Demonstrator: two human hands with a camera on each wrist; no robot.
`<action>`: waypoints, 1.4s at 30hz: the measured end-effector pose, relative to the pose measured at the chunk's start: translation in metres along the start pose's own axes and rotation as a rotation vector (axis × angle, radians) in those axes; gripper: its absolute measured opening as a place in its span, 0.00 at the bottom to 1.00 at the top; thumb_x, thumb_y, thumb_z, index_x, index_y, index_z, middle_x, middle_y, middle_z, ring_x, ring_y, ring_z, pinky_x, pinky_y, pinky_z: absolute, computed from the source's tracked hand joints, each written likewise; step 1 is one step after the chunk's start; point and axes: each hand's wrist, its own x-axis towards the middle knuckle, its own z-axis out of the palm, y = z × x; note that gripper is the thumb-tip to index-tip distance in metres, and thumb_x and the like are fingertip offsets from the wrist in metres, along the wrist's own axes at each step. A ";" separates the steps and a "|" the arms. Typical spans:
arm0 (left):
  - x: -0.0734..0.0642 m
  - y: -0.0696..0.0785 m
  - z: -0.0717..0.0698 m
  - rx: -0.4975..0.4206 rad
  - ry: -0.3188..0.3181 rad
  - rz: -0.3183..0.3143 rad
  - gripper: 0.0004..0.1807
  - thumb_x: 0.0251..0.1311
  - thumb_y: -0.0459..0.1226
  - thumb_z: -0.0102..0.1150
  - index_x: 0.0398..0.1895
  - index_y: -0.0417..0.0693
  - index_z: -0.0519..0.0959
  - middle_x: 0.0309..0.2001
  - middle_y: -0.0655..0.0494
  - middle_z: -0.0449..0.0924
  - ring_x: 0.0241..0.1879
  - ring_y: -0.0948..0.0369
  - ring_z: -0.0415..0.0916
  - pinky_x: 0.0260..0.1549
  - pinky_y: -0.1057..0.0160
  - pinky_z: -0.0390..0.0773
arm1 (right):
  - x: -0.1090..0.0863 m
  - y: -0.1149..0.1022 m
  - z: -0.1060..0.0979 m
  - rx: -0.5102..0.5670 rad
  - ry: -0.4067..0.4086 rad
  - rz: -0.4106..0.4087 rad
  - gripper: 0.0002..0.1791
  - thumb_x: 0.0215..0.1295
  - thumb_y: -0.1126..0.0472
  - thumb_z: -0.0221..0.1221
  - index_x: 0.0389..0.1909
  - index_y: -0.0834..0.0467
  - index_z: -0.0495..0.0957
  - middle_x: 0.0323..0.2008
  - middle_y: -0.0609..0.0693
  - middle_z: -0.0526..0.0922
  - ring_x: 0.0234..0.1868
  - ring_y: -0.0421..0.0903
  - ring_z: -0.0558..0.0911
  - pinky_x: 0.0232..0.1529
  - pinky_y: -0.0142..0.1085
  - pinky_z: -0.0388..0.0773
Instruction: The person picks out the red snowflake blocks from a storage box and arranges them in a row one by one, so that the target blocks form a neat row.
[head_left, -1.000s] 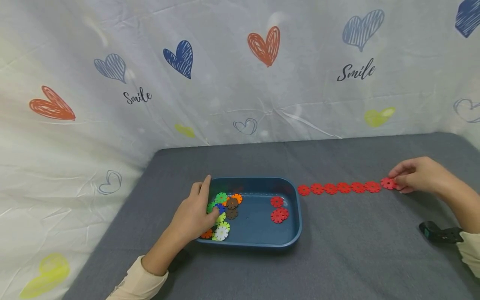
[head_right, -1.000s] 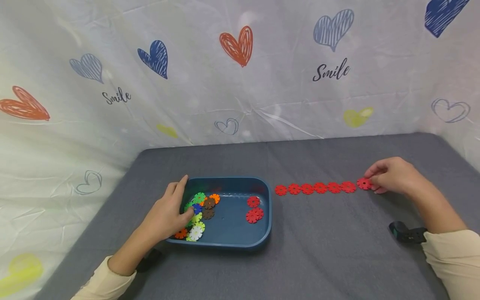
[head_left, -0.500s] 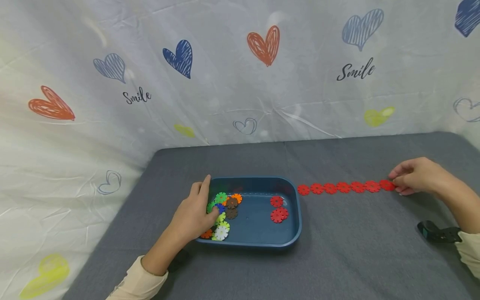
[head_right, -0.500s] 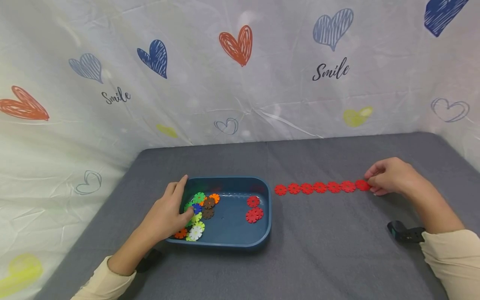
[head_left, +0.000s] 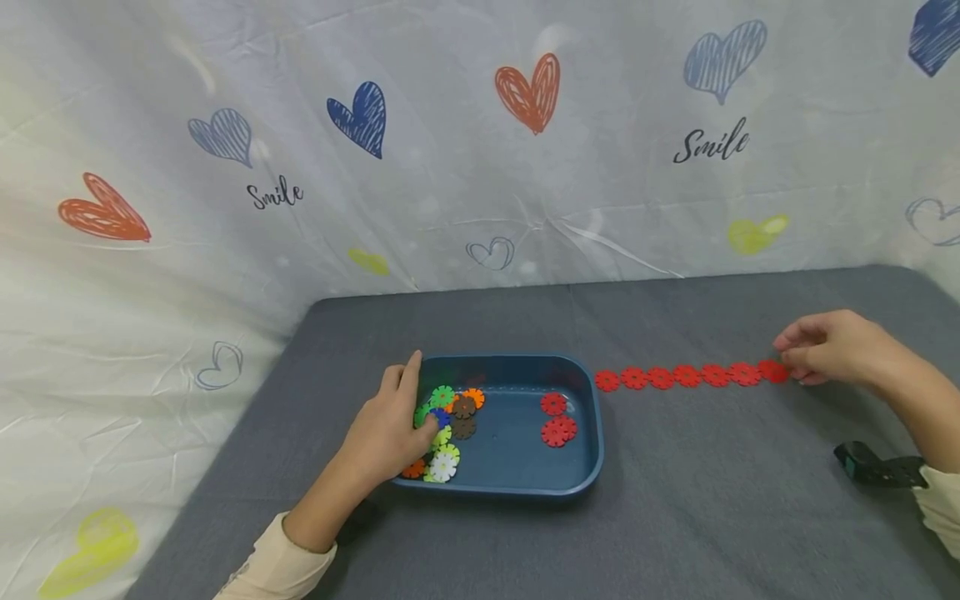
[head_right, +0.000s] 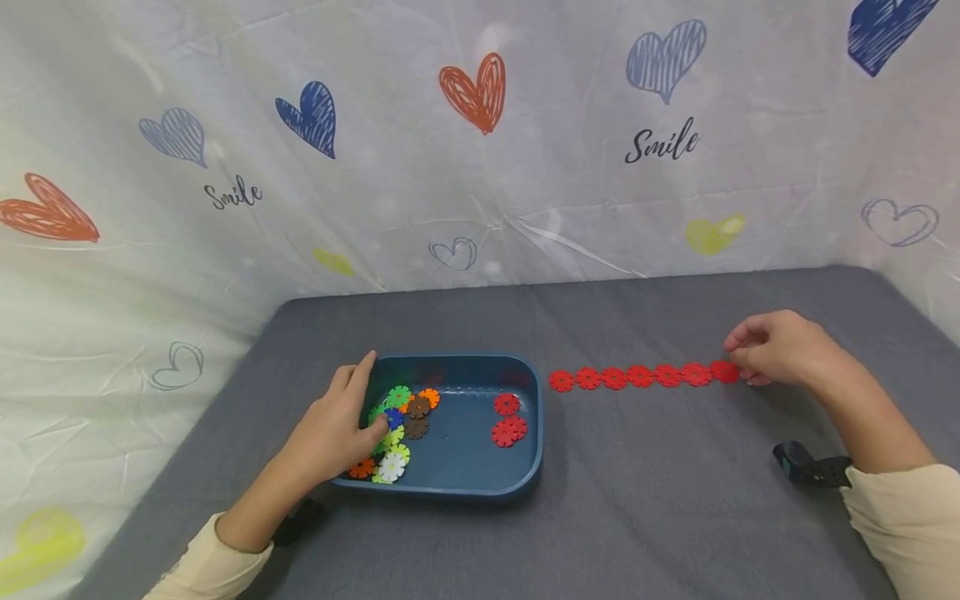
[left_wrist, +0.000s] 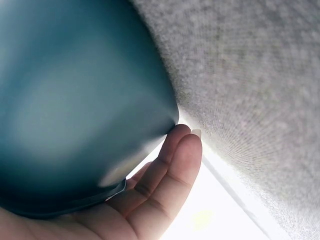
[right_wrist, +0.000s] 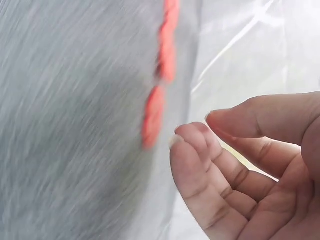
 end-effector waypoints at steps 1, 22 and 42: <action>0.000 0.000 0.000 0.001 -0.002 0.001 0.49 0.62 0.38 0.62 0.81 0.41 0.46 0.68 0.36 0.59 0.12 0.60 0.61 0.15 0.61 0.67 | -0.001 -0.004 0.001 -0.017 0.003 -0.014 0.16 0.67 0.68 0.57 0.49 0.77 0.76 0.34 0.53 0.85 0.31 0.47 0.82 0.33 0.41 0.83; -0.001 -0.001 -0.001 -0.001 0.000 -0.006 0.49 0.62 0.38 0.62 0.81 0.41 0.46 0.68 0.36 0.60 0.11 0.60 0.61 0.15 0.61 0.67 | -0.012 -0.196 0.114 -0.284 0.019 -0.836 0.09 0.58 0.70 0.68 0.37 0.54 0.87 0.36 0.43 0.83 0.35 0.39 0.80 0.37 0.37 0.81; 0.000 0.000 -0.002 0.004 -0.019 -0.010 0.49 0.62 0.38 0.62 0.81 0.42 0.45 0.69 0.36 0.59 0.13 0.59 0.62 0.16 0.61 0.67 | 0.019 -0.205 0.169 -0.407 -0.147 -0.742 0.17 0.55 0.73 0.70 0.20 0.53 0.73 0.20 0.42 0.69 0.22 0.40 0.69 0.22 0.31 0.66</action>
